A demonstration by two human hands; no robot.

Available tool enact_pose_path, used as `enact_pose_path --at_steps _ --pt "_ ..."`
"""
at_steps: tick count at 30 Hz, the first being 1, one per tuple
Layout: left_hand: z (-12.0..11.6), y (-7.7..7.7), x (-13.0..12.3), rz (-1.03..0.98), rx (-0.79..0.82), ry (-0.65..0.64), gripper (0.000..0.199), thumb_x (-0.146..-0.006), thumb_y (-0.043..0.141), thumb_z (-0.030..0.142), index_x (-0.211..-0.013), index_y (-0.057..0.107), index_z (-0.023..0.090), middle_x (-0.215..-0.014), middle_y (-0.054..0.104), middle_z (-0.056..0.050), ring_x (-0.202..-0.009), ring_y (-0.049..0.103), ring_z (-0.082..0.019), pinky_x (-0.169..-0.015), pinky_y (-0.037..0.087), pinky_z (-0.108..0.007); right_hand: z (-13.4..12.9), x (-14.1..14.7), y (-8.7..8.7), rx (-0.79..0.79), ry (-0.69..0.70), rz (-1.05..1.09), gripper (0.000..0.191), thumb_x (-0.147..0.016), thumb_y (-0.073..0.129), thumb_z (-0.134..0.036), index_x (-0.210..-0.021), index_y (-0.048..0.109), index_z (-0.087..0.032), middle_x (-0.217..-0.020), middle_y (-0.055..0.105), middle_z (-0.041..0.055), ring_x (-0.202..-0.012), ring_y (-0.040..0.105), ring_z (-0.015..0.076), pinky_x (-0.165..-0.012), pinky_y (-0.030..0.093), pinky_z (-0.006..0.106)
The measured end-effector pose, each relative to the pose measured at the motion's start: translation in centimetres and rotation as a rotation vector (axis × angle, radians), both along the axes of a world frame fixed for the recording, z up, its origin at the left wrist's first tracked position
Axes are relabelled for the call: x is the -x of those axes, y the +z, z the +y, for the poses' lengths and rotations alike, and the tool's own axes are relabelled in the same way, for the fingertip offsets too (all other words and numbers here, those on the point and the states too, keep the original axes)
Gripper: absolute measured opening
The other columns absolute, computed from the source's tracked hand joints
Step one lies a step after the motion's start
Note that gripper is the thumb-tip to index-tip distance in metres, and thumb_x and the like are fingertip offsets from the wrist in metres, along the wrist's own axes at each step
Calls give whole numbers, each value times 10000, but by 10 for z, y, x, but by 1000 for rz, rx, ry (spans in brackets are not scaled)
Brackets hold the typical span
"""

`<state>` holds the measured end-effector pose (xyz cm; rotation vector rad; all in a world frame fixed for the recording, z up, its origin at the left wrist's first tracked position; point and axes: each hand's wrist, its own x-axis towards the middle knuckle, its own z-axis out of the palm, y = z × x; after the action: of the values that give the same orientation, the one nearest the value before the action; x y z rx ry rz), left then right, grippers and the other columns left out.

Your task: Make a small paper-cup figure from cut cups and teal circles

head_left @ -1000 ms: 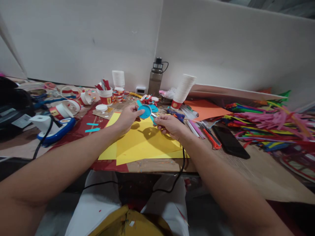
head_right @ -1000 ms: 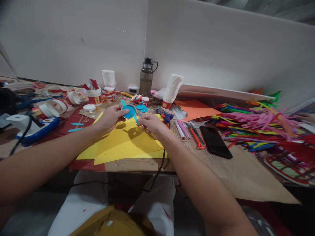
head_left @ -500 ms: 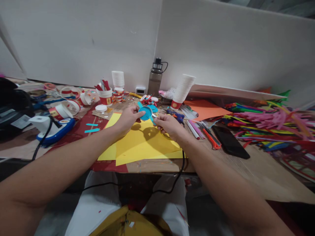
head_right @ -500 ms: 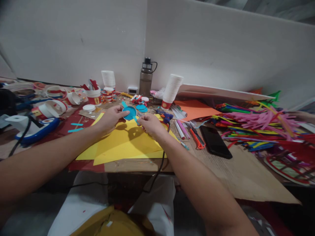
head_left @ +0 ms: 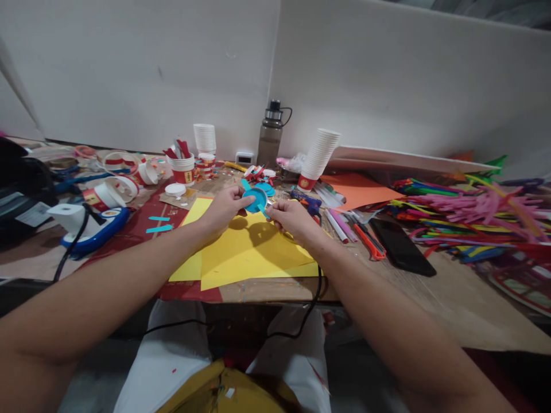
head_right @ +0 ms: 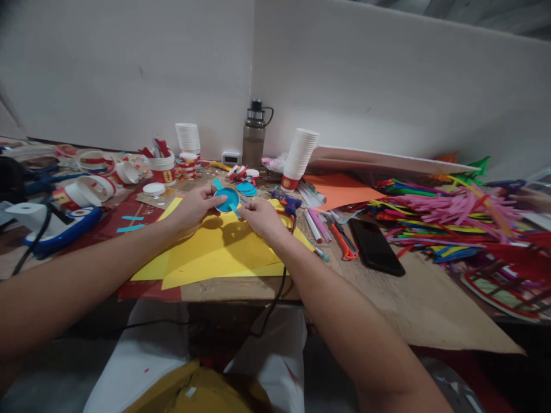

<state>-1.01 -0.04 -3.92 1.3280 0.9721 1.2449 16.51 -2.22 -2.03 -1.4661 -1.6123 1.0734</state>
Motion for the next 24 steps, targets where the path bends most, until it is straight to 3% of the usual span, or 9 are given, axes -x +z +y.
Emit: enact_pose_path --at_steps 24 --pt "-3 3 -3 -103 61 -107 437 -585 844 338 -885 604 128 -813 649 -39 -675 587 -115 -571 477 -238 -2 -2 0 -81 -12 -120 217 -745 569 -333 -610 586 -164 -439 475 -40 -412 383 73 -431 261 218"
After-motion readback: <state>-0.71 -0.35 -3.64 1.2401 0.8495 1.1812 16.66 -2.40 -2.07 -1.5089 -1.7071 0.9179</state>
